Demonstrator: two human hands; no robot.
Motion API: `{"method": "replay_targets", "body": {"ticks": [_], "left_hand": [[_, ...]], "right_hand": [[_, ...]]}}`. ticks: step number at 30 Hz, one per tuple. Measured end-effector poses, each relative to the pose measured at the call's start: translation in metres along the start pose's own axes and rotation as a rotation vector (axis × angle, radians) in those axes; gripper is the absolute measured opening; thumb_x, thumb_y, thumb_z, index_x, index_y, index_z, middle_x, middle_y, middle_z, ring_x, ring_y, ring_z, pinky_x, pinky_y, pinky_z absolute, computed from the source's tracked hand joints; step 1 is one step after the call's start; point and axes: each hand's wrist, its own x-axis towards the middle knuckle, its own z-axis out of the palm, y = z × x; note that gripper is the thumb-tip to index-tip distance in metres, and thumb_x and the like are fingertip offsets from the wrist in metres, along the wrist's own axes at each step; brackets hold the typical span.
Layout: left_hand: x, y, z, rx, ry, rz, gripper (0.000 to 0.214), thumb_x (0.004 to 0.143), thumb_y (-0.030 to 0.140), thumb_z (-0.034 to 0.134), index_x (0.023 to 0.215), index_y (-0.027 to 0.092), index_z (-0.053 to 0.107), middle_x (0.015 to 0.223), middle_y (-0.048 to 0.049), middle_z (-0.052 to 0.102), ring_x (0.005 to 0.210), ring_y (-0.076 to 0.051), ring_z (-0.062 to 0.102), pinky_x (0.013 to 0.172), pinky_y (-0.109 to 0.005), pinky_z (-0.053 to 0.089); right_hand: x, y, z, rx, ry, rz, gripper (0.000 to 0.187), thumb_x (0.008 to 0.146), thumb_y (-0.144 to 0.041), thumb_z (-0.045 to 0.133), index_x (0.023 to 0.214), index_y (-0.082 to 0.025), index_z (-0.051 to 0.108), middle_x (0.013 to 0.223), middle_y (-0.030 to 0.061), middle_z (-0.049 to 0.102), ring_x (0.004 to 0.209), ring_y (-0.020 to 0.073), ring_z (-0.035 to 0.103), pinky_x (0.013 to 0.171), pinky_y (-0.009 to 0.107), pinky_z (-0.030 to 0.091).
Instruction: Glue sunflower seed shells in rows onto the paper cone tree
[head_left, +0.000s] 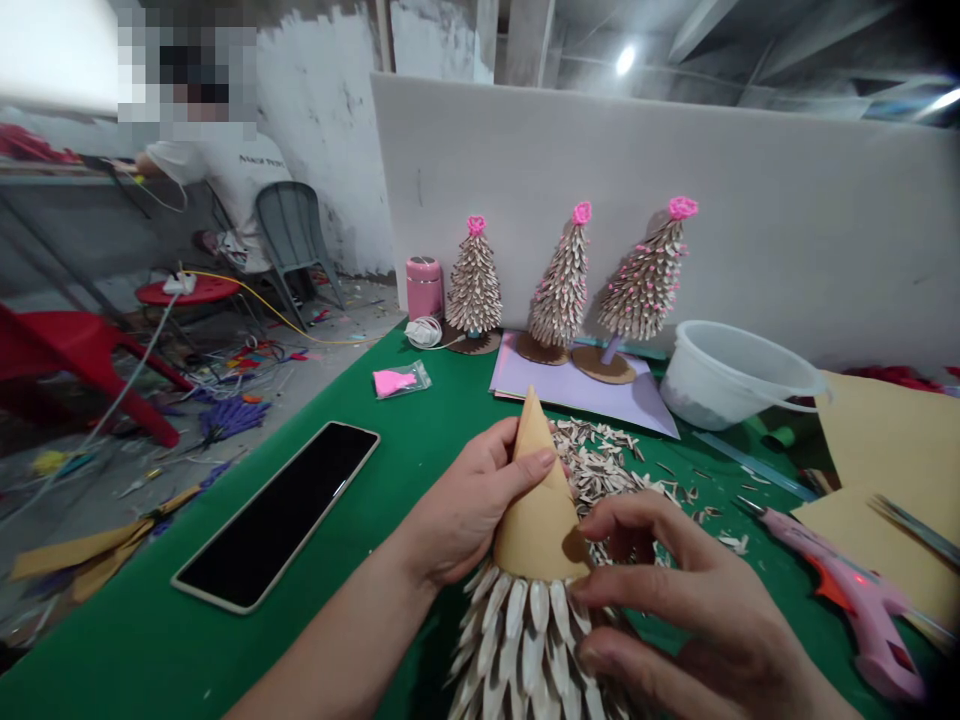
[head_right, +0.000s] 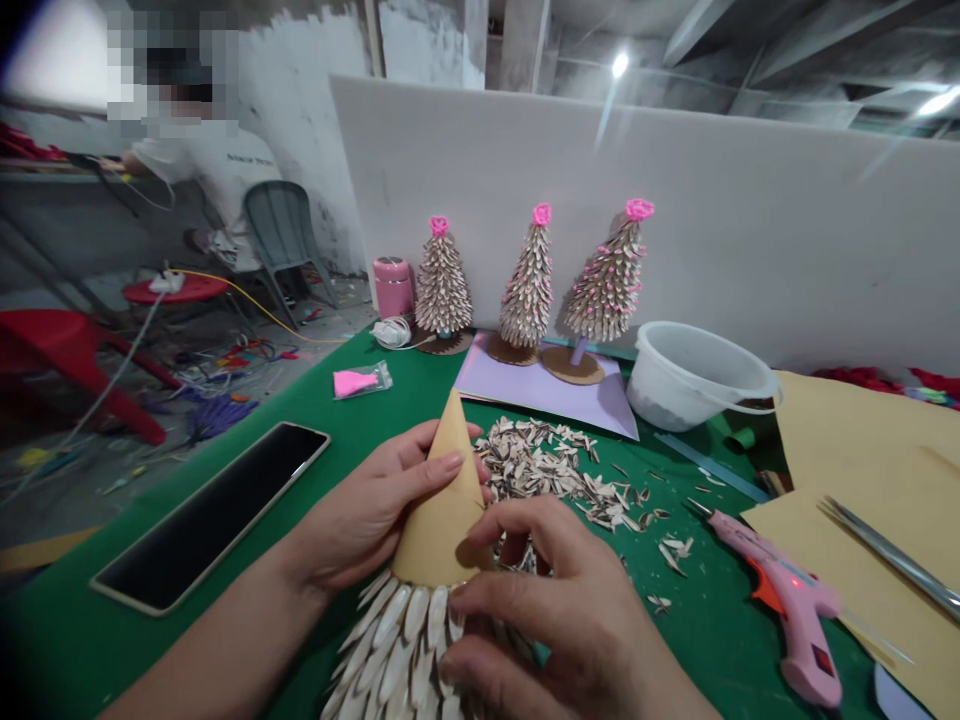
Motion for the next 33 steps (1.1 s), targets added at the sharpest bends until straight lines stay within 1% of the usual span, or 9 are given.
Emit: {"method": "replay_targets", "body": {"ticks": [2,6,17,20,23,28,33], "left_hand": [[0.0000,0.0003,-0.0001,0.004,0.001,-0.001,0.024,0.078,0.026,0.055,0.097,0.015,0.047,0.081,-0.0042,0.057,0.071,-0.014,0.053,0.067,-0.029,0.040],[-0.0009,0.0005,-0.0005,0.000,0.001,-0.003,0.023,0.078,0.026,0.055,0.097,0.015,0.047,0.080,-0.0040,0.057,0.070,-0.013,0.053,0.066,-0.028,0.040],[-0.0016,0.0014,-0.0004,0.003,-0.004,-0.002,0.021,0.079,0.026,0.054,0.096,0.015,0.047,0.081,-0.0046,0.057,0.070,-0.014,0.054,0.066,-0.029,0.040],[-0.0012,0.0007,-0.0003,0.003,-0.001,-0.007,0.021,0.079,0.026,0.055,0.095,0.015,0.047,0.081,-0.0044,0.057,0.070,-0.013,0.053,0.066,-0.029,0.040],[-0.0012,0.0001,-0.0002,-0.002,-0.012,-0.003,0.021,0.079,0.026,0.055,0.095,0.015,0.047,0.081,-0.0046,0.057,0.071,-0.014,0.054,0.067,-0.029,0.040],[-0.0015,0.0008,-0.0004,-0.012,-0.015,-0.005,0.022,0.079,0.026,0.055,0.097,0.015,0.047,0.080,-0.0044,0.058,0.070,-0.014,0.054,0.066,-0.029,0.040],[-0.0008,0.0013,-0.0001,-0.013,-0.008,-0.006,0.021,0.078,0.026,0.056,0.095,0.015,0.048,0.081,-0.0043,0.058,0.070,-0.013,0.054,0.067,-0.028,0.040]], "right_hand": [[-0.0001,0.0001,-0.0002,-0.010,-0.005,0.003,0.019,0.073,-0.018,0.065,0.091,-0.023,0.063,0.097,0.0052,0.052,0.085,0.0148,0.056,0.068,0.023,0.051],[0.0001,-0.0001,-0.0011,-0.030,-0.012,-0.003,0.019,0.074,-0.019,0.064,0.092,-0.024,0.064,0.097,0.0053,0.051,0.085,0.0144,0.056,0.070,0.023,0.051],[0.0009,-0.0019,-0.0025,-0.096,-0.054,0.007,0.014,0.076,-0.023,0.061,0.089,-0.026,0.066,0.097,0.0054,0.051,0.086,0.0147,0.056,0.071,0.024,0.051],[0.0020,-0.0024,-0.0022,-0.096,-0.051,0.017,0.014,0.076,-0.023,0.060,0.088,-0.026,0.066,0.097,0.0056,0.052,0.086,0.0153,0.056,0.071,0.025,0.051],[0.0013,-0.0028,-0.0018,-0.092,-0.054,0.027,0.014,0.076,-0.023,0.060,0.088,-0.026,0.066,0.097,0.0056,0.052,0.085,0.0152,0.056,0.069,0.024,0.051],[-0.0008,-0.0028,-0.0008,-0.084,-0.051,0.023,0.013,0.076,-0.024,0.061,0.088,-0.026,0.066,0.097,0.0053,0.053,0.085,0.0149,0.056,0.071,0.024,0.051],[0.0010,-0.0017,-0.0007,-0.076,-0.039,0.032,0.013,0.076,-0.024,0.061,0.087,-0.025,0.066,0.095,0.0051,0.053,0.085,0.0149,0.056,0.069,0.024,0.050]]}}
